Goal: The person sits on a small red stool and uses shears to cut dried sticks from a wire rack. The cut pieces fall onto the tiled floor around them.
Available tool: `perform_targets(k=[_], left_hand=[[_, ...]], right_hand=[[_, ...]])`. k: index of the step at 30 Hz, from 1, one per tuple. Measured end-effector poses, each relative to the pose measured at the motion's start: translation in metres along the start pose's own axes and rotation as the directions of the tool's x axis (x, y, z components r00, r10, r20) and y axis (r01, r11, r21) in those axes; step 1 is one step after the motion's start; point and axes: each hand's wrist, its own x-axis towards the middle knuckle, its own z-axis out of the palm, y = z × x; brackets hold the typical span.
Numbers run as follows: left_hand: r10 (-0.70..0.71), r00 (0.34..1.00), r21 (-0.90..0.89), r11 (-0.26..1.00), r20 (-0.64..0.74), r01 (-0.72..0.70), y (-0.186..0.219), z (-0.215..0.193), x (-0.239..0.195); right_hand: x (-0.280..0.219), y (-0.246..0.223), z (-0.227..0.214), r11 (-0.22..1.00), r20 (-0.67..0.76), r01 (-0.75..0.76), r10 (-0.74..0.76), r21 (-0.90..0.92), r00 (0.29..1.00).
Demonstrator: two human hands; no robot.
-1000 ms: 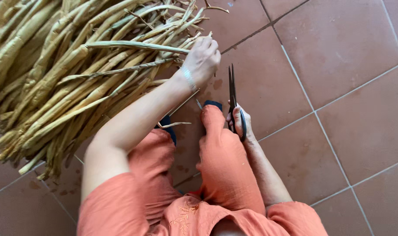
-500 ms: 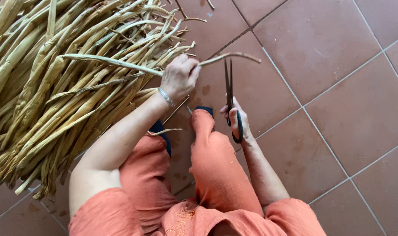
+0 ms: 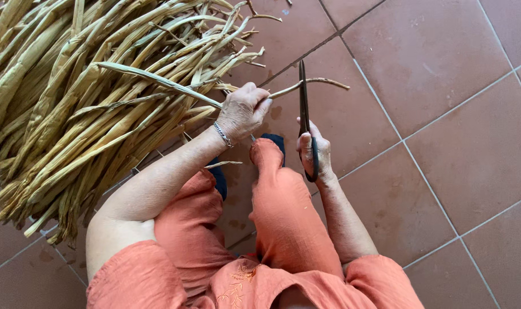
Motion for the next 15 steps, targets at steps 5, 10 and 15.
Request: perform_targets(k=[5, 10, 15], left_hand=[[0.142, 0.985, 0.285, 0.944, 0.096, -0.164, 0.006, 0.001, -0.009], [0.247, 0.944, 0.457, 0.829, 0.219, -0.323, -0.018, -0.016, 0.004], [0.040, 0.999, 0.553, 0.833, -0.033, -0.014, -0.078, -0.050, 0.019]], right_hand=[[0.002, 0.005, 0.002, 0.964, -0.036, -0.168, 0.179, 0.205, 0.983], [0.003, 0.009, -0.007, 0.984, -0.054, -0.091, 0.100, 0.156, 0.994], [0.008, 0.001, 0.000, 0.998, 0.023, 0.011, -0.009, -0.064, 1.000]])
